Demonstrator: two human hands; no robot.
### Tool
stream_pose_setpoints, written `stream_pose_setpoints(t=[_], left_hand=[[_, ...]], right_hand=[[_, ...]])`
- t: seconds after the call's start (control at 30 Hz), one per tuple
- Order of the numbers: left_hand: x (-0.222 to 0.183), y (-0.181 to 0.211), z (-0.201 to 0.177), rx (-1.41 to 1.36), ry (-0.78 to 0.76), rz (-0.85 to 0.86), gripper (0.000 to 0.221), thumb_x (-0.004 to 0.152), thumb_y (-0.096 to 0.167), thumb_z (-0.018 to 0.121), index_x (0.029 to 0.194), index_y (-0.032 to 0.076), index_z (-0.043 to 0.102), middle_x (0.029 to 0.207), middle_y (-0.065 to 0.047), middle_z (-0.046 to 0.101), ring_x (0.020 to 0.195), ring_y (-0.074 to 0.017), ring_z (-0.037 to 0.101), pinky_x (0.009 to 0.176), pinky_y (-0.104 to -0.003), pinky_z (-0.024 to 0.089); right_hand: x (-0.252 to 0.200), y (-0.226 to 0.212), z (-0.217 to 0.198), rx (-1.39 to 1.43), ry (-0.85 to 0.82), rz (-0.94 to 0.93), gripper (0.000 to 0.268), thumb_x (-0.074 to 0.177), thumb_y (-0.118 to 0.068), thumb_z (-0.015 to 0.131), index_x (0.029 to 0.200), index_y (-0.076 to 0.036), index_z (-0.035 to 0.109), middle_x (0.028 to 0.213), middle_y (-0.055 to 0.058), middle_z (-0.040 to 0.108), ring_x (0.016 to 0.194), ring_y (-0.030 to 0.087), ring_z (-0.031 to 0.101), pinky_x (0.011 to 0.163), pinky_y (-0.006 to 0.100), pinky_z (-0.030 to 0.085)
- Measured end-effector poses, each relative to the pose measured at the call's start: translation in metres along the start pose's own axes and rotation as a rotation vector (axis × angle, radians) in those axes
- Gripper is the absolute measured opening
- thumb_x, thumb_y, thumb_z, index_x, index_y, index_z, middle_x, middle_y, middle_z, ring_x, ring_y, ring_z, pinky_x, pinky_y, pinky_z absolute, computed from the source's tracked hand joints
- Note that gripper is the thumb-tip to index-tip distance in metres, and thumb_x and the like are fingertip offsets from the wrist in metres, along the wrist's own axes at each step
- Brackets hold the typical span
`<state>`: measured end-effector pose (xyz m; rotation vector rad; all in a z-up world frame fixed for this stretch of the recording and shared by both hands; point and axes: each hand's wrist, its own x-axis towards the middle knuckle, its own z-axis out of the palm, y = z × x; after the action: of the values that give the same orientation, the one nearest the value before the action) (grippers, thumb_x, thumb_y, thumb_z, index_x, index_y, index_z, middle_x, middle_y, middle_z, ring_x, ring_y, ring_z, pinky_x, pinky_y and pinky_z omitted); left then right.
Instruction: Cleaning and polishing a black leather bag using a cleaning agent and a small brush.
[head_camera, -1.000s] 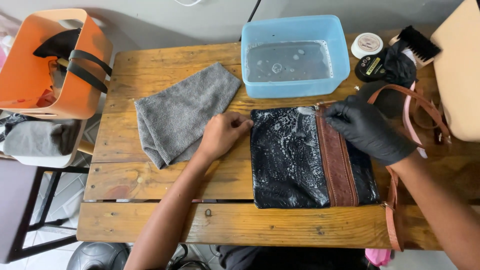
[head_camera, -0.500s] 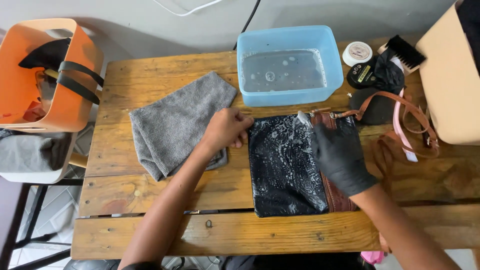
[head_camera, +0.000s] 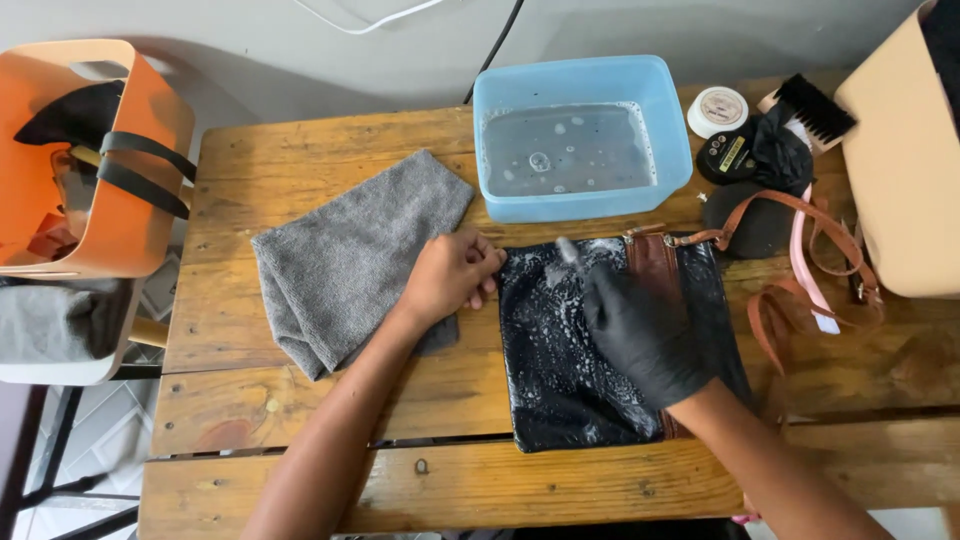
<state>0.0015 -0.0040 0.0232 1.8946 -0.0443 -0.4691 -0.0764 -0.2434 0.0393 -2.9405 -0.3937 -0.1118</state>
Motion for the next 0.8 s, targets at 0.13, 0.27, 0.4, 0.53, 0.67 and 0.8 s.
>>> stream_pose_setpoints(t=[0.13, 0.27, 0.4, 0.53, 0.67, 0.8], left_hand=[[0.002, -0.003, 0.000, 0.023, 0.023, 0.014, 0.015, 0.092, 0.014, 0.064, 0.086, 0.000, 0.067, 0.062, -0.011, 0.073, 0.040, -0.0167, 0.066, 0.038, -0.025, 0.057], [0.003, -0.003, -0.001, 0.015, 0.046, 0.034, 0.018, 0.092, 0.016, 0.065, 0.086, -0.001, 0.068, 0.062, -0.011, 0.073, 0.040, -0.0157, 0.066, 0.038, -0.025, 0.058], [0.003, -0.003, 0.000, 0.039, 0.024, -0.005, 0.018, 0.090, 0.017, 0.066, 0.086, 0.000, 0.068, 0.061, -0.009, 0.073, 0.040, -0.0155, 0.066, 0.039, -0.025, 0.058], [0.007, -0.007, 0.003, 0.076, 0.055, -0.001, 0.018, 0.089, 0.019, 0.068, 0.085, 0.002, 0.068, 0.059, -0.007, 0.073, 0.040, -0.0150, 0.066, 0.039, -0.026, 0.057], [0.006, -0.013, 0.004, 0.117, 0.059, 0.001, 0.021, 0.090, 0.024, 0.069, 0.085, 0.004, 0.068, 0.059, -0.005, 0.072, 0.040, -0.0138, 0.066, 0.041, -0.028, 0.057], [0.007, -0.007, 0.003, 0.103, 0.068, 0.020, 0.018, 0.089, 0.019, 0.069, 0.085, 0.002, 0.068, 0.059, -0.006, 0.073, 0.040, -0.0141, 0.066, 0.040, -0.025, 0.056]], right_hand=[[0.000, -0.012, 0.003, -0.006, -0.047, -0.027, 0.039, 0.090, -0.032, 0.064, 0.129, -0.029, 0.063, 0.086, -0.003, 0.078, 0.082, 0.022, 0.077, 0.077, 0.040, 0.060], [0.012, 0.020, 0.040, -0.075, 0.090, -0.026, 0.012, 0.095, -0.029, 0.062, 0.105, -0.023, 0.063, 0.063, 0.002, 0.069, 0.071, 0.025, 0.075, 0.063, 0.037, 0.056], [0.008, 0.011, 0.026, 0.018, -0.007, -0.032, 0.029, 0.093, -0.027, 0.062, 0.121, -0.023, 0.063, 0.074, 0.006, 0.076, 0.075, 0.027, 0.076, 0.065, 0.040, 0.060], [0.031, 0.014, -0.006, -0.070, 0.100, -0.060, 0.018, 0.093, -0.029, 0.065, 0.110, -0.022, 0.063, 0.070, 0.006, 0.072, 0.073, 0.029, 0.074, 0.071, 0.042, 0.058], [0.012, 0.045, 0.015, -0.084, 0.101, -0.081, 0.014, 0.090, -0.031, 0.068, 0.099, -0.023, 0.062, 0.067, 0.002, 0.069, 0.074, 0.029, 0.073, 0.084, 0.043, 0.056], [0.013, 0.089, 0.045, -0.129, 0.156, -0.144, 0.014, 0.087, -0.032, 0.071, 0.086, -0.024, 0.060, 0.063, -0.001, 0.066, 0.073, 0.028, 0.071, 0.096, 0.044, 0.054]])
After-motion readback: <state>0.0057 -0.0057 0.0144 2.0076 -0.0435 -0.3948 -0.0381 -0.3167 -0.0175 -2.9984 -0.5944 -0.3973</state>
